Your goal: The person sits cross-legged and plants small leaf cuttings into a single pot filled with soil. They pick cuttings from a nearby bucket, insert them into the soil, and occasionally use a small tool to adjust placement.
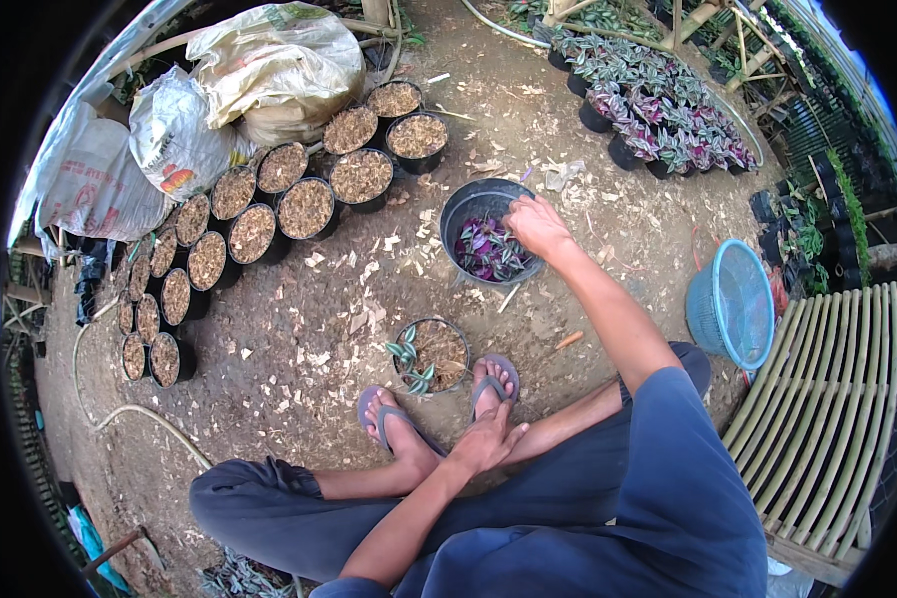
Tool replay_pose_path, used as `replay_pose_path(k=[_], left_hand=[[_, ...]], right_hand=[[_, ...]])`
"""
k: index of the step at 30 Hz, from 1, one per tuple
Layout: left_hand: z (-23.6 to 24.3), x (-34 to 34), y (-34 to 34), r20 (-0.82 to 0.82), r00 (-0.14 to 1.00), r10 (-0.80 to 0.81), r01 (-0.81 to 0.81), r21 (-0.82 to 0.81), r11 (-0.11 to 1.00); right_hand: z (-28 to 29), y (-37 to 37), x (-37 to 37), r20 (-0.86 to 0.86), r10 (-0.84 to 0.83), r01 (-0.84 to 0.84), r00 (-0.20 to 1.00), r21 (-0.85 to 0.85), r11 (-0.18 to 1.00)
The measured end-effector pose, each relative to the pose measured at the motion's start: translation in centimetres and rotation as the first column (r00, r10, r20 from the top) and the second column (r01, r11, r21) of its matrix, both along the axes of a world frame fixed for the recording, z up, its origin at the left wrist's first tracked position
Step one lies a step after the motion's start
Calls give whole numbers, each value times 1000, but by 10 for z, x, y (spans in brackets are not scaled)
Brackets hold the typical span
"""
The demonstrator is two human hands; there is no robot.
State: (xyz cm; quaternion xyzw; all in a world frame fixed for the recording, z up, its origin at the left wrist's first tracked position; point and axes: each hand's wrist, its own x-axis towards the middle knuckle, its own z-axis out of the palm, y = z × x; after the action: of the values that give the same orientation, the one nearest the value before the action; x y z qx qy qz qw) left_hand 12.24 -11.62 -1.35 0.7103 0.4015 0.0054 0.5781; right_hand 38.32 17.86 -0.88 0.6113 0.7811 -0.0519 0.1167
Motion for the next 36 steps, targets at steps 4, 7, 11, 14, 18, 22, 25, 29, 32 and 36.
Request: replay_pose_path(k=[4,7,11,14,18,22,25,29,32,36], left_hand=[[-6,0,-5,45,999,6,-11,112,994],[-5,2,-3,53,998,16,-20,81,996],[19,-7,17,178,975,129,-151,113,982],[49,-11,41,302,872,386,-411,22,911],[82,-20,63,384,697,606,-598,-155,786],[95,-17,57,462,577,673,-538,-404,739],[93,-16,48,458,516,724,-557,-462,690],[80,-23,45,437,529,727,-631,-370,682],[71,-33,49,442,616,652,-601,-272,752],[67,-42,57,492,683,540,-488,-242,838]], right_hand=[[60,-17,3,-96,80,-63,992,171,983],[101,-35,2,-289,119,1,950,382,924],[146,-75,-9,-454,141,156,880,556,816],[170,-119,-25,-506,173,211,845,612,762],[182,-179,-56,-421,200,153,885,667,729],[175,-218,-89,-374,242,104,896,704,703],[165,-234,-103,-393,215,121,894,674,728],[156,-252,-109,-474,169,177,864,600,780],[147,-259,-105,-678,57,326,733,423,846],[130,-257,-86,-888,-384,259,254,-320,911]])
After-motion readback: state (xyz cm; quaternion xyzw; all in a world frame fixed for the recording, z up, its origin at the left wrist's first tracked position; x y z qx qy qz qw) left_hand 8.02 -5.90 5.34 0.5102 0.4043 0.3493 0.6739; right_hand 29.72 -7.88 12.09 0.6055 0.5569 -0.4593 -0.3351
